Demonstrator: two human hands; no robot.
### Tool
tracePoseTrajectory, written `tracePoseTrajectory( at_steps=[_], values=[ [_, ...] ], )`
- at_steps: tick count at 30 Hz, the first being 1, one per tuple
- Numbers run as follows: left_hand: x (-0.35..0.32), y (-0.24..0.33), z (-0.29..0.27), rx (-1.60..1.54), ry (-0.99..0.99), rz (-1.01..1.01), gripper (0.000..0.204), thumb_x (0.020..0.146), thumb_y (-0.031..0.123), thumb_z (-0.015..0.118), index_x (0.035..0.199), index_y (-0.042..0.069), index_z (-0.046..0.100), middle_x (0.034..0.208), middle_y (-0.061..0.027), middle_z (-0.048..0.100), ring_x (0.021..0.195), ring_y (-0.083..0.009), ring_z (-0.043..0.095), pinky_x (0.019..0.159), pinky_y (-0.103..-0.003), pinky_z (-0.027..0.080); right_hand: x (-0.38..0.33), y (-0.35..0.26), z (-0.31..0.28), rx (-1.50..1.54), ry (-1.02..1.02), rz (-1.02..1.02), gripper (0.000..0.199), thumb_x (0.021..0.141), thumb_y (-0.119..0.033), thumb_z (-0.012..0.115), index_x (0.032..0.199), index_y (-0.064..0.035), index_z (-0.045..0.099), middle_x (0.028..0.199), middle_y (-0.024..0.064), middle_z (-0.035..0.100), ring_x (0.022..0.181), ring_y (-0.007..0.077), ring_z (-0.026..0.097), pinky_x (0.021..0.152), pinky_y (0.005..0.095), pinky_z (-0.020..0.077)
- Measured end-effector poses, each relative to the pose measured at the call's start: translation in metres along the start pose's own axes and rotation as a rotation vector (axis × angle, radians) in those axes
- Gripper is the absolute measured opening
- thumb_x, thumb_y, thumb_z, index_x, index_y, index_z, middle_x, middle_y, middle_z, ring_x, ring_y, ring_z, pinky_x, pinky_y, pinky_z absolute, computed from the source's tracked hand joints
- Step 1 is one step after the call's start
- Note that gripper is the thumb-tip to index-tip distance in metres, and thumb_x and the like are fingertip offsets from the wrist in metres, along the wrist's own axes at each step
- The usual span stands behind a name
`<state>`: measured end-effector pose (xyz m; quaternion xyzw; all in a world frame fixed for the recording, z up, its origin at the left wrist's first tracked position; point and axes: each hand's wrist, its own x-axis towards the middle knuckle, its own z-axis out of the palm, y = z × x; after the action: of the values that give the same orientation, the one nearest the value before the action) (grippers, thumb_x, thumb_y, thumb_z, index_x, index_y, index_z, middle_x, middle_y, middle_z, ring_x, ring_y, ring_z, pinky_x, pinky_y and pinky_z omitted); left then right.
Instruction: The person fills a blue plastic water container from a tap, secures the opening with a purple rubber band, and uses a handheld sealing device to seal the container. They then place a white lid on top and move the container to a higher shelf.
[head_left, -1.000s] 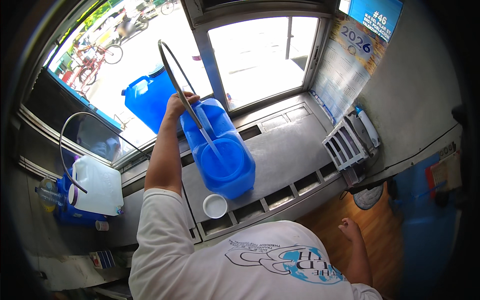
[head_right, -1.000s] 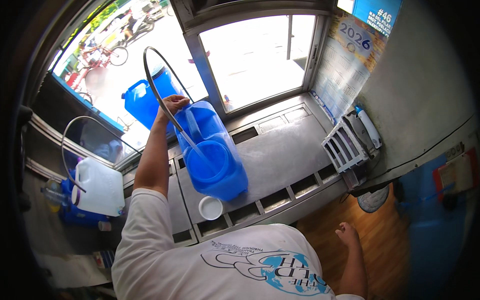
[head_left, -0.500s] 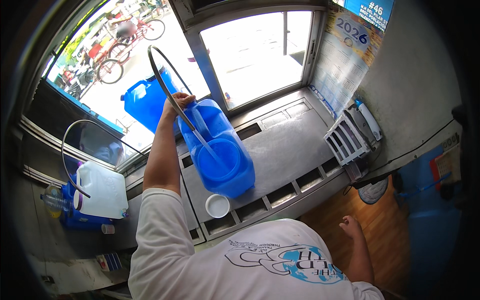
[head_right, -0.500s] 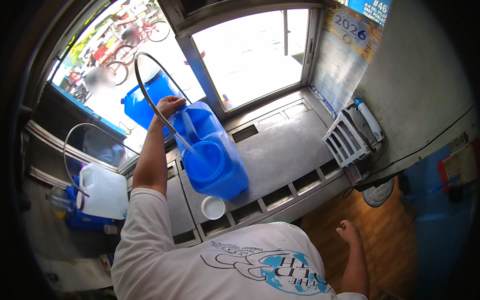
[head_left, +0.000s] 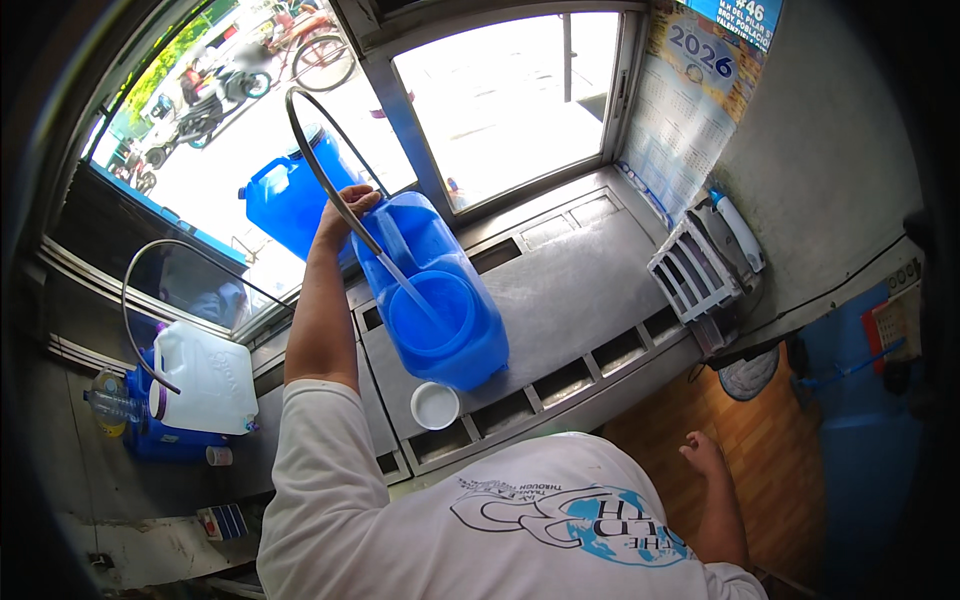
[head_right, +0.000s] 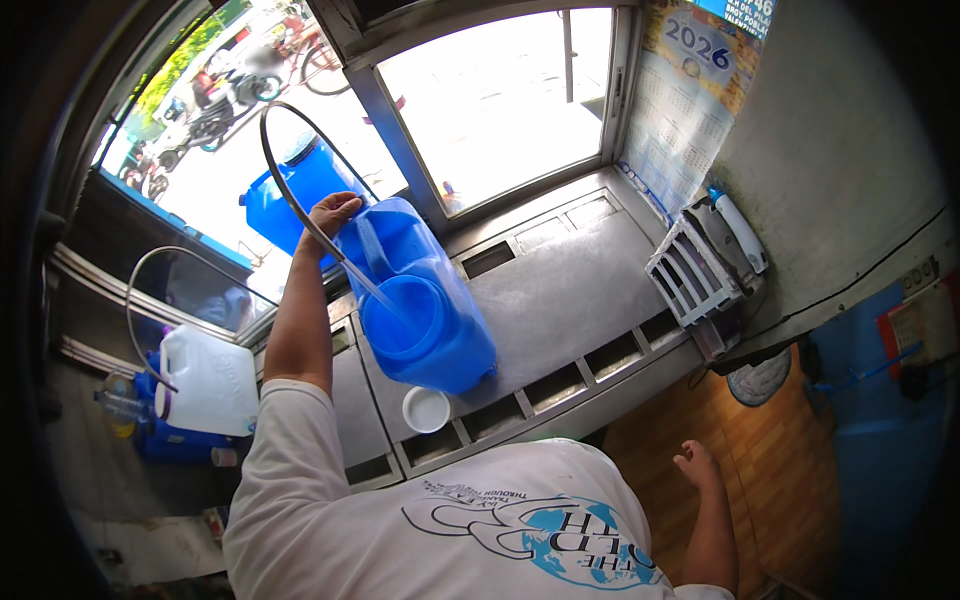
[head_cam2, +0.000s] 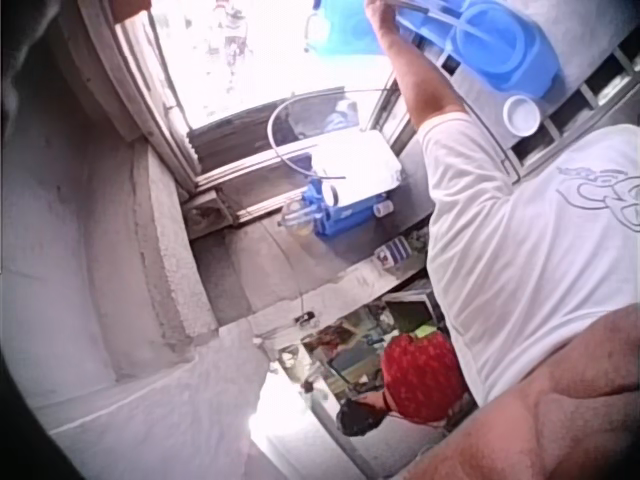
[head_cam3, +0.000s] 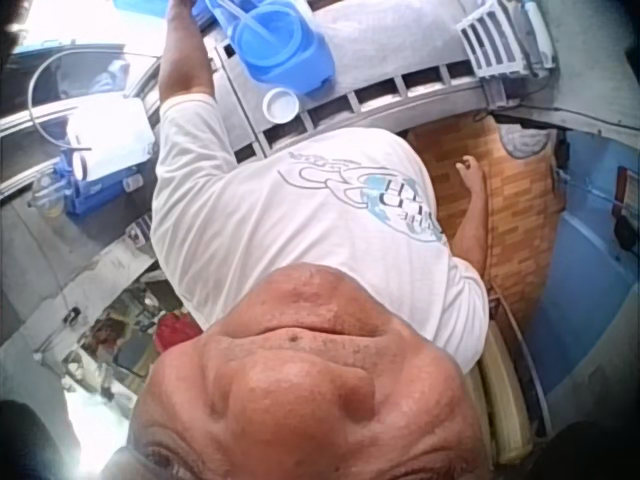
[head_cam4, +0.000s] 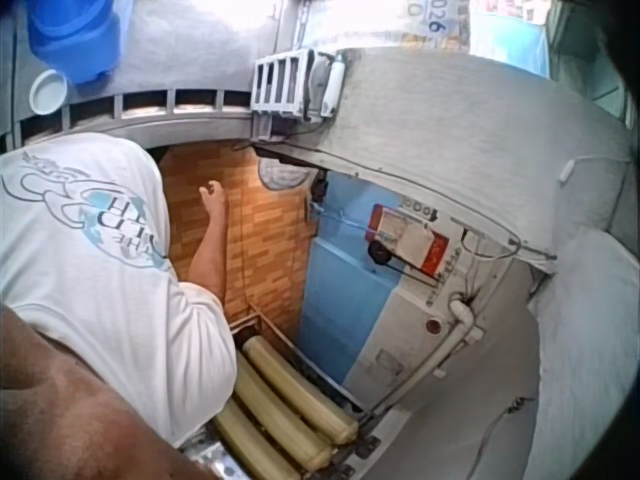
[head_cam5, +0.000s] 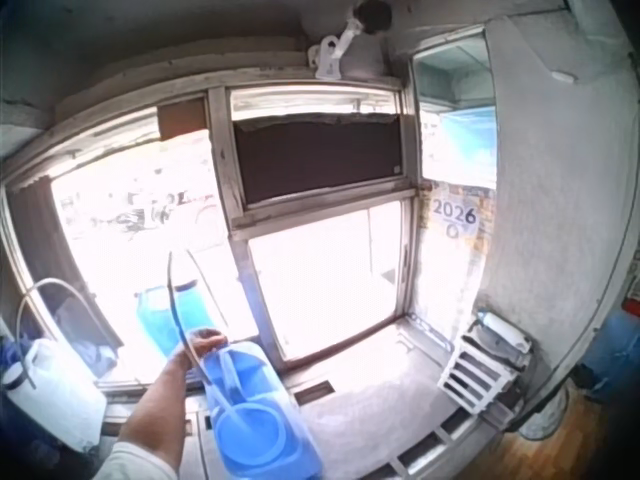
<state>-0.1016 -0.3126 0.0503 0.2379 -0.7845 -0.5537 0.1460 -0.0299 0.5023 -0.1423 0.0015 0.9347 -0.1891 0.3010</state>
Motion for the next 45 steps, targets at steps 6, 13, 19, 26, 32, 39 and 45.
tracePoseTrajectory(
  at_steps=[6,13,19,26,32,39,45],
  values=[
    [0.033,-0.035,-0.01,-0.029,-0.074,0.111,0.06,0.085,0.025,0.076,0.131,-0.004,0.051,0.116,-0.0112,0.066,0.105,-0.0182,0.063,0.093,-0.029,0.049,-0.001,0.012,0.001,0.113,-0.009,-0.036,0.052,0.084,-0.029,0.067,0.126,-0.0011,0.056,0.125,0.0202,0.061,0.117,0.0336,0.058,0.098,0.0409,0.0463],
    [0.041,-0.056,-0.031,-0.14,0.039,0.146,0.055,0.087,0.016,0.075,0.133,0.001,0.05,0.104,-0.0067,0.069,0.097,-0.0113,0.062,0.089,-0.021,0.048,0.033,-0.005,-0.04,0.038,0.093,-0.11,0.044,0.08,-0.033,0.068,0.112,-0.0049,0.061,0.103,0.0151,0.067,0.096,0.0304,0.065,0.082,0.0402,0.0515],
    [0.014,-0.06,-0.048,-0.103,0.194,0.063,0.078,0.087,0.034,0.074,0.146,0.007,0.033,0.131,-0.0136,0.058,0.119,-0.0231,0.055,0.1,-0.034,0.04,0.128,-0.023,-0.09,0.262,0.407,-0.238,0.031,0.087,-0.025,0.063,0.109,-0.0032,0.062,0.093,0.0123,0.068,0.088,0.0256,0.067,0.078,0.0367,0.0517],
    [-0.125,-0.125,-0.07,-0.168,0.474,-0.04,0.073,0.092,0.041,0.064,0.147,0.006,0.032,0.138,-0.0178,0.05,0.119,-0.0336,0.056,0.098,-0.045,0.046,0.25,-0.051,-0.134,1.269,0.308,-0.028,0.034,0.094,-0.039,0.052,0.11,-0.0106,0.062,0.095,0.0028,0.065,0.087,0.0177,0.06,0.074,0.0362,0.0467],
    [-0.274,-0.173,0.084,-0.166,0.62,-0.602,0.029,0.094,0.032,0.062,0.116,0.014,0.057,0.102,-0.0032,0.065,0.083,-0.0166,0.062,0.064,-0.029,0.049,0.277,-0.032,-0.142,1.562,0.202,0.133,0.051,0.095,-0.048,0.037,0.123,-0.0081,0.053,0.12,0.0136,0.062,0.113,0.028,0.056,0.097,0.0476,0.0333],
    [-0.41,-0.216,0.211,0.32,0.086,-0.913,0.047,0.083,0.03,0.076,0.121,0.007,0.059,0.103,-0.0058,0.066,0.077,-0.0134,0.061,0.061,-0.027,0.048,0.265,0.053,-0.124,0.924,0.577,-0.132,0.021,0.084,-0.013,0.064,0.102,-0.0032,0.059,0.098,0.0132,0.063,0.093,0.0301,0.061,0.084,0.0388,0.0484],
    [-0.398,-0.187,0.287,0.472,-0.233,-0.659,0.055,0.079,0.029,0.078,0.123,0.001,0.059,0.109,-0.0136,0.068,0.099,-0.0211,0.064,0.087,-0.033,0.05,0.232,0.022,-0.18,0.013,0.628,-0.607,0.022,0.082,-0.015,0.07,0.1,-0.005,0.063,0.097,0.0153,0.063,0.085,0.0339,0.063,0.074,0.0415,0.0525]
  ],
)
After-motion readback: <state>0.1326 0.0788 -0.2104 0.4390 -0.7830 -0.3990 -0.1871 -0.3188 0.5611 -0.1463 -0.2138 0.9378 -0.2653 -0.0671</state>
